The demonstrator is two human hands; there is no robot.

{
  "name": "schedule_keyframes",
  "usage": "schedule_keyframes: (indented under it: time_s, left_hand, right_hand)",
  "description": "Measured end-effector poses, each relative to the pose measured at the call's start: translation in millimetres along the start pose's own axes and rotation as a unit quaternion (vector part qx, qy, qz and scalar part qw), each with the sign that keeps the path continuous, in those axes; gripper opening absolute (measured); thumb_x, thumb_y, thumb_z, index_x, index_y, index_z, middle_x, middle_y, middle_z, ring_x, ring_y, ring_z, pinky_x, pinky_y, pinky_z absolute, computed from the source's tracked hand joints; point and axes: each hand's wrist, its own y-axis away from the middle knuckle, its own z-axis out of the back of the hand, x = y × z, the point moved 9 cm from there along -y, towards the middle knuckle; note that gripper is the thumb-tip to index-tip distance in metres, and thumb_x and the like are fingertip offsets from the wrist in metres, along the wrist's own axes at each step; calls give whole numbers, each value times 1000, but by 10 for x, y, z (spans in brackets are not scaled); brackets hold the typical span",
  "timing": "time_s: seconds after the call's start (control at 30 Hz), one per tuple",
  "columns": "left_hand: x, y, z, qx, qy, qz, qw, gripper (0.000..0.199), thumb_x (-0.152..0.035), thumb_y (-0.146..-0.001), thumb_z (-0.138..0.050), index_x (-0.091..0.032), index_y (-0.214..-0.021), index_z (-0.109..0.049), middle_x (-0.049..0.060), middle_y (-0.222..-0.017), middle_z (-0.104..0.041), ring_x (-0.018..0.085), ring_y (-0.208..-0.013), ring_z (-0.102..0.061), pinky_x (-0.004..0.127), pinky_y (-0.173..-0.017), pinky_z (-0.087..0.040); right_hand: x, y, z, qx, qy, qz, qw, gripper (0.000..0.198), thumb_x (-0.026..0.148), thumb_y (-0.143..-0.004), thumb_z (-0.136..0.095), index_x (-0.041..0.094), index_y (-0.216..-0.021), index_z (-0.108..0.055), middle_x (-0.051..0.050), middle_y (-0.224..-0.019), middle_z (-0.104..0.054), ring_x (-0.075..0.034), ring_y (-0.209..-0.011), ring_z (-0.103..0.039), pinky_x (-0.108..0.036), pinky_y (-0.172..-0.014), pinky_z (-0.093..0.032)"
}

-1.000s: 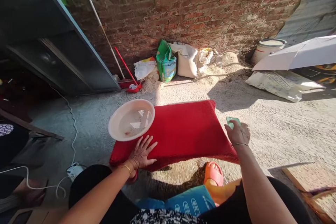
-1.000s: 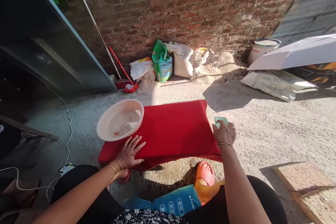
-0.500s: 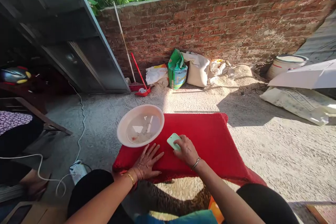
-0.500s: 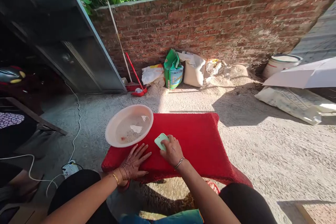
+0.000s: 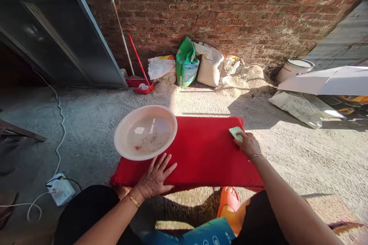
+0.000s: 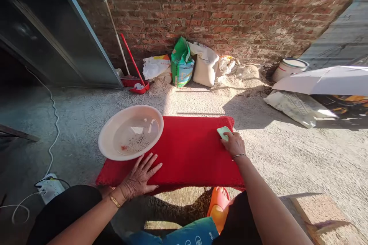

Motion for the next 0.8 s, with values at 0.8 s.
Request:
schedule_keyframes:
  time_s: [0.8]
  left_hand:
    - [-4, -34, -148, 54, 61, 46, 996, 82, -53, -72, -70, -31, -144, -37, 14, -155, -25, 38, -143, -16, 60, -111, -13]
  right_hand:
    - [494, -33, 18, 10, 13, -11, 1000, 38, 46, -84, -55, 26, -117, -61, -12, -116, -52, -26, -100, -57, -37, -83, -44]
